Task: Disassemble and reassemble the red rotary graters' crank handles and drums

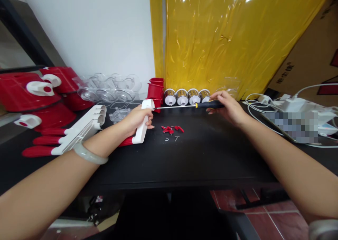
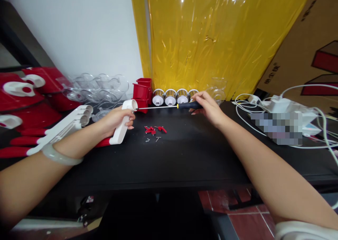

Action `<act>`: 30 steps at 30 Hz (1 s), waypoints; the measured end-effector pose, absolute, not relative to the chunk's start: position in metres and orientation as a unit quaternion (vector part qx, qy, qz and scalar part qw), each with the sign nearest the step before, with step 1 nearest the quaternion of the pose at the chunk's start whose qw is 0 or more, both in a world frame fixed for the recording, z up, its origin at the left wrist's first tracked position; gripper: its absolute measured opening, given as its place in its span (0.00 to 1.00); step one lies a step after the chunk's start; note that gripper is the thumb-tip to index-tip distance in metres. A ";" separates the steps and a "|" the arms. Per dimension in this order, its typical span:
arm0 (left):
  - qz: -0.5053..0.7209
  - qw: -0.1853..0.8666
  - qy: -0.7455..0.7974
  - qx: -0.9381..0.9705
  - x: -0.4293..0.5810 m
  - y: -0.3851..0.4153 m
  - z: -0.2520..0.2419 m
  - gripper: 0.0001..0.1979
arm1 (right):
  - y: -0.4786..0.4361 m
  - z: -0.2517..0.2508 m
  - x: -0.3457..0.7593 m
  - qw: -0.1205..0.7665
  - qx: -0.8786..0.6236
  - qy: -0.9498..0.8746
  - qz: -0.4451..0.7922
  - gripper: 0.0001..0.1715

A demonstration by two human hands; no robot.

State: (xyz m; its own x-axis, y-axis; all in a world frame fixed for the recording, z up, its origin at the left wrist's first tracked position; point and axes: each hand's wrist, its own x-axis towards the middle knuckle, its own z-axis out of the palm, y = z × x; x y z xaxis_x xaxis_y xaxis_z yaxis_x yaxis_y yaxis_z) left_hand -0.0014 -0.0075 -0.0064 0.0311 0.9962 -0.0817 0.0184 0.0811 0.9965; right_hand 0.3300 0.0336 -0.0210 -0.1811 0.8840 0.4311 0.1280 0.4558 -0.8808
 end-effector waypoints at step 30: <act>0.449 0.523 0.527 0.497 0.001 -0.012 -0.005 0.18 | 0.039 -0.022 0.333 0.540 -0.390 -0.652 0.362 0.24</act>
